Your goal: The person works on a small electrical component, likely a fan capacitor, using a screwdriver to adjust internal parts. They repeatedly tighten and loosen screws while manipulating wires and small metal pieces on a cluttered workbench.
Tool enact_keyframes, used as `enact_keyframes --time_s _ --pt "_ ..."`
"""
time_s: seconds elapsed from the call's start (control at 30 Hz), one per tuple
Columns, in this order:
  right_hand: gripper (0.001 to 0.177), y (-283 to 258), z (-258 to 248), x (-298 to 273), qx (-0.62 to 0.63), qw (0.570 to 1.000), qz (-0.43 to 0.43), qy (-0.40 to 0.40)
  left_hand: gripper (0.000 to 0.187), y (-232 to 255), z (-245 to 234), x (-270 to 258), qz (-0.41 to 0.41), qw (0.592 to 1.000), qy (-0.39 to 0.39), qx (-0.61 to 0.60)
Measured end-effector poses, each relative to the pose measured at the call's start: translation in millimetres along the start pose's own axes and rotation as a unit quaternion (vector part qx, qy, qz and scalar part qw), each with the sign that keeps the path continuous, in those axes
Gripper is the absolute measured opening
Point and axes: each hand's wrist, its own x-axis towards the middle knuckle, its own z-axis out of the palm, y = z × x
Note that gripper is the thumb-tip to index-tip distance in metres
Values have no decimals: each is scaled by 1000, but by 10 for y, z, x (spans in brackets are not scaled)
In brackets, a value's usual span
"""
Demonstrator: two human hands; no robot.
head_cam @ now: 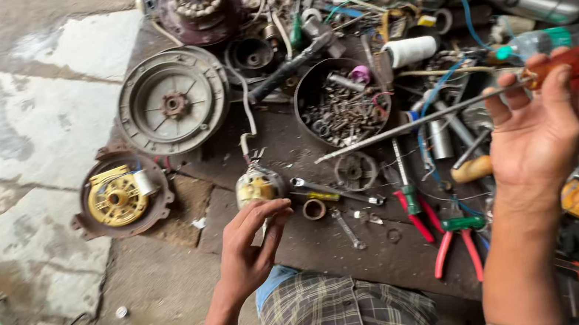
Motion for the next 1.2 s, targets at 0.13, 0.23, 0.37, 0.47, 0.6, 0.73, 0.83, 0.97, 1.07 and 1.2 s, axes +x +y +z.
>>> enact_keyframes --time_s 0.13,0.23,0.37,0.47,0.6,0.73,0.83,0.97,1.07,1.2 --pt "16 46 58 -135 -5 999 5 -37 29 -29 -127 65 24 1000 1 3" --pt "17 179 397 -291 -31 996 0 -89 27 65 -244 245 34 999 15 32" --pt "19 546 956 -670 -35 977 42 -205 37 246 -303 528 154 971 -56 174" --pt "27 610 1144 -876 -85 956 50 -276 41 325 -335 618 58 969 -192 147" --pt "22 389 1008 -828 -178 904 45 -385 35 168 -544 583 88 938 -220 254" --pt "38 492 958 -928 -530 744 134 -384 30 -130 -678 511 168 895 -235 341" --pt "61 721 1055 -1233 -556 676 216 -433 40 -309 -585 442 211 860 -287 366" --pt "49 714 1193 -1319 -499 685 267 -458 50 -401 -715 415 250 844 -315 355" --pt "46 685 1222 -1377 -454 706 304 -450 47 -428 -810 374 276 816 -350 369" --pt "49 722 1030 -1554 -527 709 68 -463 41 -418 -816 354 338 810 -298 376"
